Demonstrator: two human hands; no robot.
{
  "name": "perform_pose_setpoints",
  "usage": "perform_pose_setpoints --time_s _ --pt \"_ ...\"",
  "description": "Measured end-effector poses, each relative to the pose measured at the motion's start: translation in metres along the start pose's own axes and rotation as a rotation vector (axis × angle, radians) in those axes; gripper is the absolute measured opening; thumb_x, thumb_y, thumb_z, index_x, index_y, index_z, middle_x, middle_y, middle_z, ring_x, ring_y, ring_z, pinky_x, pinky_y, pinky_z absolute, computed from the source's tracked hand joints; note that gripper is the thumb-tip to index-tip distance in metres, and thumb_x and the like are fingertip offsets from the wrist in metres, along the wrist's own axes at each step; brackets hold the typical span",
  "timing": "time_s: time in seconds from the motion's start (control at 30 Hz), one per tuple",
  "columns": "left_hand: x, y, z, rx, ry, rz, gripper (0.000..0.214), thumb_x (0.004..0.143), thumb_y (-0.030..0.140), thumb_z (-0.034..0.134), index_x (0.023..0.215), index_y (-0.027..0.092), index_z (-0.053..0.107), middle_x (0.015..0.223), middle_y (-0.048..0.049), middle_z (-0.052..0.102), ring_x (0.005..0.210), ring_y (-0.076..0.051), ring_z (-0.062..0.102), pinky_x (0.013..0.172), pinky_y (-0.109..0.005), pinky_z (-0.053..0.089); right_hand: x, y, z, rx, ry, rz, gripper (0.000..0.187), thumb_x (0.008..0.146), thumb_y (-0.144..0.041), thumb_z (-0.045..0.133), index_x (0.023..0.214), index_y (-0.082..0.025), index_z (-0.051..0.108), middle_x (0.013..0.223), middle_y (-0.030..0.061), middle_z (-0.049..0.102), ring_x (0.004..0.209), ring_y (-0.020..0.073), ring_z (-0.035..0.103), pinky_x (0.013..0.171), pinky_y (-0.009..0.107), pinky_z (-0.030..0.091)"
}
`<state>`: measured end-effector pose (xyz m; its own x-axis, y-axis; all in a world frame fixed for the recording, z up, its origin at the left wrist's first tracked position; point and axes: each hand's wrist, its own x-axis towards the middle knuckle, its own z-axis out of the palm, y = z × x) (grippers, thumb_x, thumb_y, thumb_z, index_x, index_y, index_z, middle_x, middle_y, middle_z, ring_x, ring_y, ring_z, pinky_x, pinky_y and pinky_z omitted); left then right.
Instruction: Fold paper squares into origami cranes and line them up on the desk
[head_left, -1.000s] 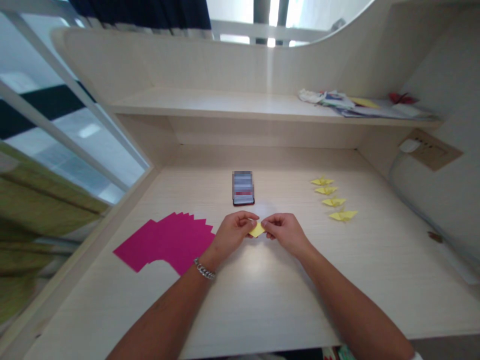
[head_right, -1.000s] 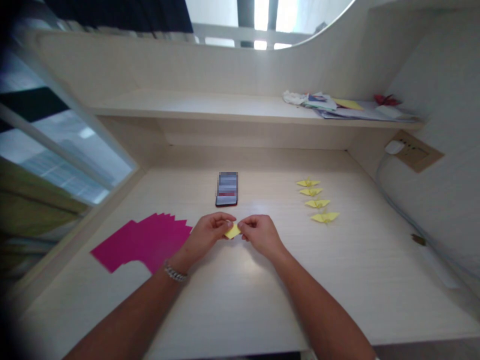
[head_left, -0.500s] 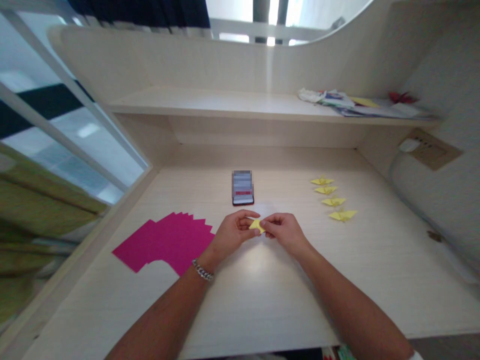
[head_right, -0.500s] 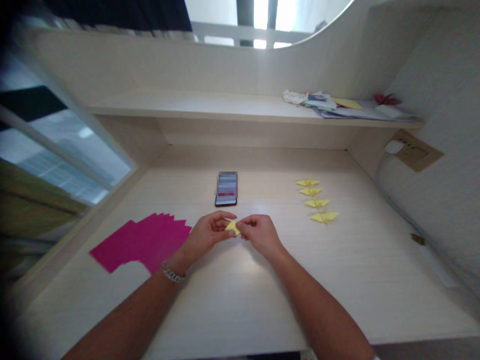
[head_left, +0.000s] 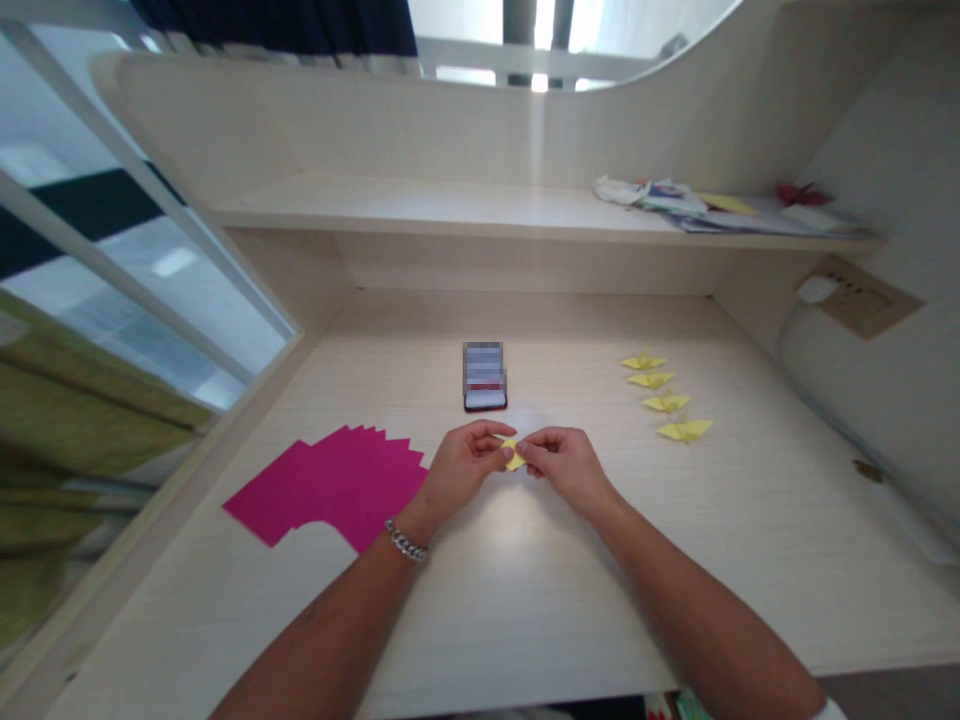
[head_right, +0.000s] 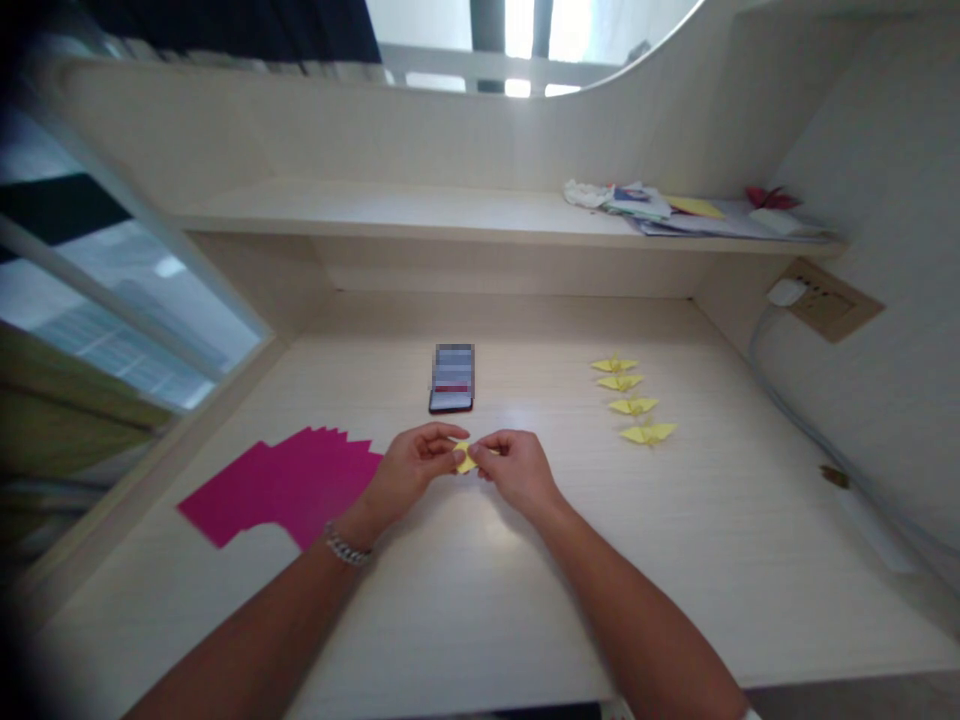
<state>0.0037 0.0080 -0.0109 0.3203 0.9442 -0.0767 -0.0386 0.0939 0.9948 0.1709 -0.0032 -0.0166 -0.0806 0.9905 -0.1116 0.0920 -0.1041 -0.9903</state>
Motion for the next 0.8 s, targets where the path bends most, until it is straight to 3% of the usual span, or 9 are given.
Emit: perform_pose_setpoints --time_s 0.3,0.53,0.8 --pt "0.001 -0.003 0.004 -0.023 0.040 0.039 0.030 0.070 0.022 0.069 0.098 0.012 0.061 0.070 -0.0030 0.068 0.064 -0.013 0.062 0.062 -0.025 0.049 -0.001 -0.002 -0.002 0.025 -0.042 -0.005 0.026 0.070 -0.038 0.068 0.076 -0.013 0.070 0.057 0.0023 0.062 0.048 0.0102 0.051 0.050 0.024 0.041" --pt "0.004 -0.010 0.000 0.013 0.114 0.123 0.031 0.072 0.025 0.069 0.099 0.014 0.060 0.069 -0.0017 0.066 0.063 -0.012 0.061 0.061 -0.024 0.047 0.003 -0.001 -0.009 0.090 -0.086 0.069 0.031 0.068 -0.043 0.069 0.074 -0.013 0.067 0.063 0.0042 0.065 0.053 0.0111 0.056 0.055 0.025 0.046" --pt "0.002 -0.003 0.004 0.128 0.037 0.017 0.022 0.072 0.028 0.068 0.086 0.012 0.067 0.066 -0.0026 0.065 0.058 -0.012 0.057 0.055 -0.023 0.044 0.002 -0.003 -0.011 -0.053 -0.111 0.021 0.022 0.072 -0.036 0.065 0.069 -0.014 0.065 0.056 0.0014 0.062 0.049 0.0105 0.053 0.051 0.023 0.042"
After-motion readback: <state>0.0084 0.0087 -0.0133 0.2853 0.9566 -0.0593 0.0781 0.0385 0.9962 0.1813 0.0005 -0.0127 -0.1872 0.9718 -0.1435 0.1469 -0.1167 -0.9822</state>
